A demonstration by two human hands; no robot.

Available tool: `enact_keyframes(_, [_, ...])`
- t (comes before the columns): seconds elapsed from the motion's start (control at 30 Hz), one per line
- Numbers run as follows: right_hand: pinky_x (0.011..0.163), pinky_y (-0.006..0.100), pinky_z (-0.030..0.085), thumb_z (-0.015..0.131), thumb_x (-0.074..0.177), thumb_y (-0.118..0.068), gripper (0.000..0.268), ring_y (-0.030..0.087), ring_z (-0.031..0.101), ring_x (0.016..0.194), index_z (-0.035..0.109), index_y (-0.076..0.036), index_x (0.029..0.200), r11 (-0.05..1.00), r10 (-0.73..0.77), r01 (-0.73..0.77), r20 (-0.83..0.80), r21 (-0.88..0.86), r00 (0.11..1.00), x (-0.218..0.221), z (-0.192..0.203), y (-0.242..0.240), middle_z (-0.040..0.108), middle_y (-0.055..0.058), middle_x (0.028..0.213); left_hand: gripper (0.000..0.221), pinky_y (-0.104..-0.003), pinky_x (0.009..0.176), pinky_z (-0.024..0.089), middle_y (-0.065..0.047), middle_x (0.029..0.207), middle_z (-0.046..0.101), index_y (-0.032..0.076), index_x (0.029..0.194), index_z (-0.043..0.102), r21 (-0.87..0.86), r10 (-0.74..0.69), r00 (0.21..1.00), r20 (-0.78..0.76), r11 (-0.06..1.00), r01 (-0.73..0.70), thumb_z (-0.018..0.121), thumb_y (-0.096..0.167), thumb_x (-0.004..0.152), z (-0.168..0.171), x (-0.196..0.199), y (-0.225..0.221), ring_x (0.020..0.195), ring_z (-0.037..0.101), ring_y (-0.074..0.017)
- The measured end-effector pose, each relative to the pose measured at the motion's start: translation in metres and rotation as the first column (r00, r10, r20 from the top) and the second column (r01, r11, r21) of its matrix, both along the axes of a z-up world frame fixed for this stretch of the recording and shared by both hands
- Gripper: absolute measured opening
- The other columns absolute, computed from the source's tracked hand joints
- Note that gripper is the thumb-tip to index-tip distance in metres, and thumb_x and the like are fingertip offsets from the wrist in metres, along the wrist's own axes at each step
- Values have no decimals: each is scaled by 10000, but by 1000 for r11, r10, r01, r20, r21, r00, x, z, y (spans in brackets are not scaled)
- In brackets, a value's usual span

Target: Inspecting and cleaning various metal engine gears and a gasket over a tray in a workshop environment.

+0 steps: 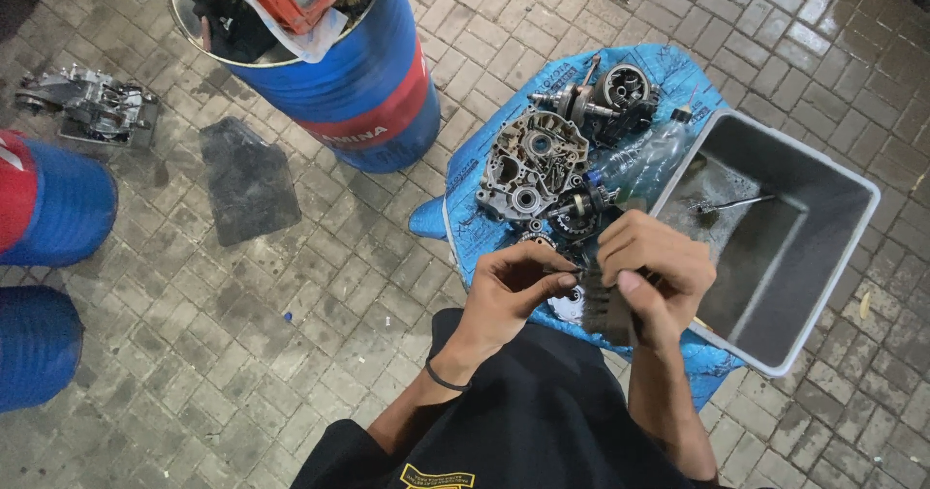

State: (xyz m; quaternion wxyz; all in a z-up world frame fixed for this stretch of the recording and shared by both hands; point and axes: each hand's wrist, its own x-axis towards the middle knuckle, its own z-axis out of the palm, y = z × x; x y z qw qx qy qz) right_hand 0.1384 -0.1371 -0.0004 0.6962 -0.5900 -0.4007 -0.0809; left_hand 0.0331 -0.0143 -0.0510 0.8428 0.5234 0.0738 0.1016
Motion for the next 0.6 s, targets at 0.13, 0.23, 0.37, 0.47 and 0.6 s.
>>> enact_keyframes(0.13, [594, 407, 545, 624, 764, -250, 279, 275, 597, 465, 650, -52, 569, 1000, -14, 16, 114, -16, 993, 13, -14, -4, 607, 94, 517, 86, -443, 836, 614, -168, 916, 744, 34, 1056, 753, 76, 2, 1000, 21, 997, -3, 767, 60, 976, 8, -6, 6, 940, 743, -251])
enact_keyframes(0.23, [570, 382, 491, 613, 842, -211, 297, 256, 513, 468, 618, -38, 601, 995, -78, 91, 226, -46, 971, 22, -6, -8, 563, 90, 532, 95, -464, 850, 608, -194, 913, 742, 4, 1047, 749, 68, -16, 1000, 27, 998, 14, 758, 63, 974, 12, -9, 10, 942, 742, -270])
enact_keyframes(0.37, [557, 358, 506, 573, 796, -248, 296, 219, 510, 450, 604, -86, 551, 1000, -2, 5, 195, -16, 981, -5, 21, 1, 552, 68, 503, 67, -451, 826, 610, -165, 888, 748, 23, 1030, 758, 76, 10, 997, 80, 997, -16, 767, 41, 966, 16, -8, 6, 918, 750, -266])
enact_keyframes(0.47, [549, 364, 503, 572, 800, -261, 298, 226, 511, 452, 611, -79, 568, 998, -39, 54, 266, -46, 963, 8, 12, -2, 555, 75, 508, 77, -418, 799, 611, -156, 861, 754, 19, 991, 768, 95, 17, 995, 98, 995, -26, 803, 35, 925, 20, -8, 7, 871, 747, -229])
enact_keyframes(0.6, [568, 322, 489, 574, 770, -299, 301, 206, 565, 479, 634, -116, 539, 997, -25, 49, 331, -64, 943, 18, 17, -13, 594, 38, 519, 48, -445, 803, 598, -172, 873, 747, 27, 1029, 760, 105, 29, 988, 153, 993, -45, 751, 33, 982, 18, -7, 9, 903, 752, -286])
